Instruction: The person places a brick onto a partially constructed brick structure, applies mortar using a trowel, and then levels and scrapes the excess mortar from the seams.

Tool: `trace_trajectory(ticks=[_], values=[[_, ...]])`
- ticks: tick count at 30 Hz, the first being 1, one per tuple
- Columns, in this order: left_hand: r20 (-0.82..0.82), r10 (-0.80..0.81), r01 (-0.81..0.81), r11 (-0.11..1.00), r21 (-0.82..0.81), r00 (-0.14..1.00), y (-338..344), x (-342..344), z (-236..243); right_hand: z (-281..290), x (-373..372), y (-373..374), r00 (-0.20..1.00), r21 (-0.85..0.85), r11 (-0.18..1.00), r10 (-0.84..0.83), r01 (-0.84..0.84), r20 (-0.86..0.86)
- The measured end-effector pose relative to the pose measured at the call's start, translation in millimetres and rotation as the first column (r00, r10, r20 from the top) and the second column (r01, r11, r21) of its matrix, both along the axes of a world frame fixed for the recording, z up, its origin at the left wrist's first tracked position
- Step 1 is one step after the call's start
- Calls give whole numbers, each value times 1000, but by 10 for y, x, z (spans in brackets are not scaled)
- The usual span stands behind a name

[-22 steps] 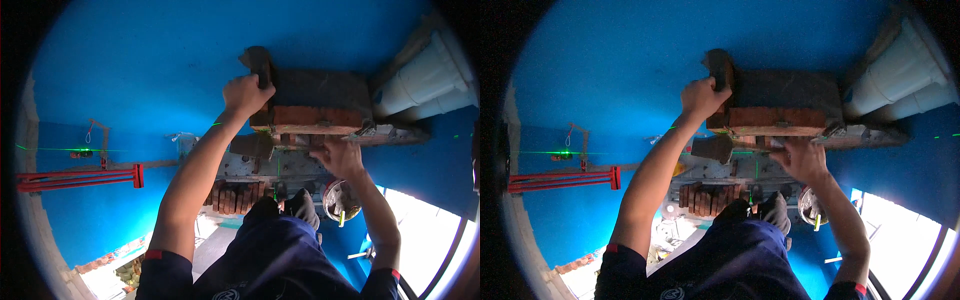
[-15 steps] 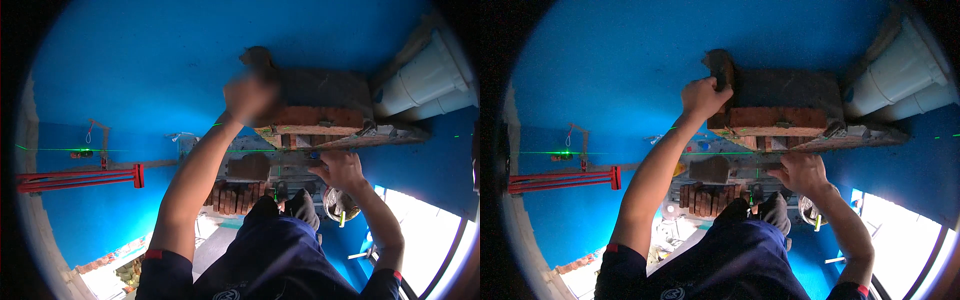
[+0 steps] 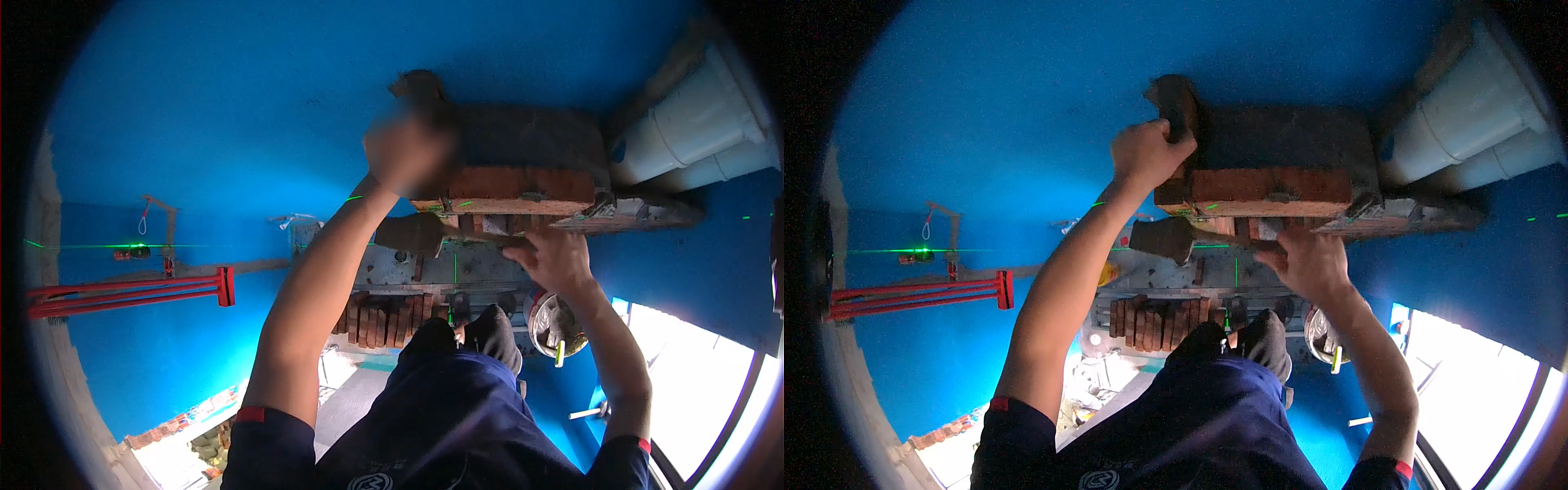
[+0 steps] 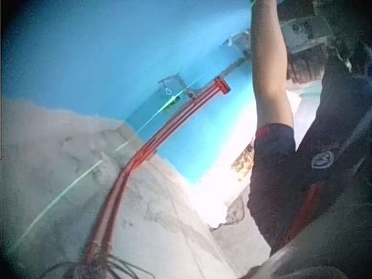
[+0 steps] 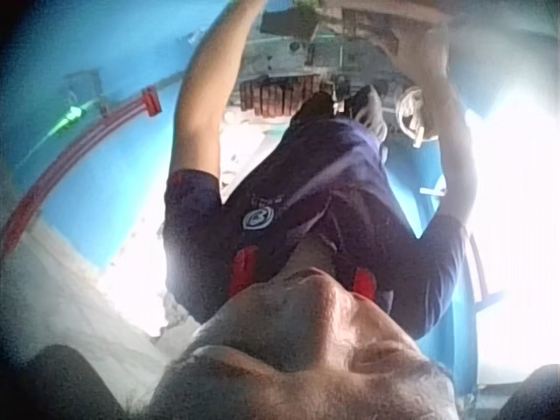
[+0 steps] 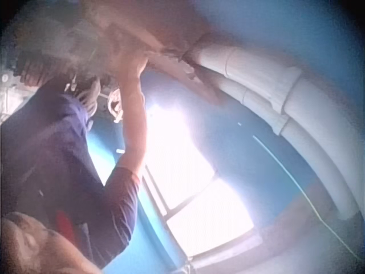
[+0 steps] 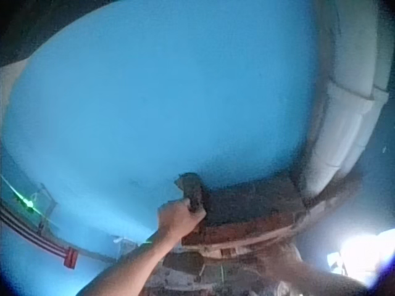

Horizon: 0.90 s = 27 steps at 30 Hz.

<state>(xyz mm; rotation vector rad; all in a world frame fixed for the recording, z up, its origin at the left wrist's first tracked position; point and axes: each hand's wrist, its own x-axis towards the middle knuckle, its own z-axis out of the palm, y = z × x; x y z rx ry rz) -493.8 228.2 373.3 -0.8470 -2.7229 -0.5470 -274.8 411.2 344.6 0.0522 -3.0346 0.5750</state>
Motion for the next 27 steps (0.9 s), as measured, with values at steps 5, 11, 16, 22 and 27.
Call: trace_trajectory(ticks=[5,11,16,22,27], values=[[15,-12,12,1000,-6,1000,-51,-27,-23,48,-43,11,995,58,996,70,-66,-68],[-5,-6,6,999,-49,1000,-46,-27,-21,-77,-12,37,995,-69,993,96,-96,-7],[-117,-38,41,999,16,992,-63,-46,-77,-89,-47,4,999,-7,999,48,-48,0],[38,-29,30,999,-26,999,-18,-3,39,-66,-82,23,986,48,995,88,-82,-139],[-6,-34,34,999,16,999,-47,-37,-36,58,-138,-9,999,-37,999,38,-40,-37]])
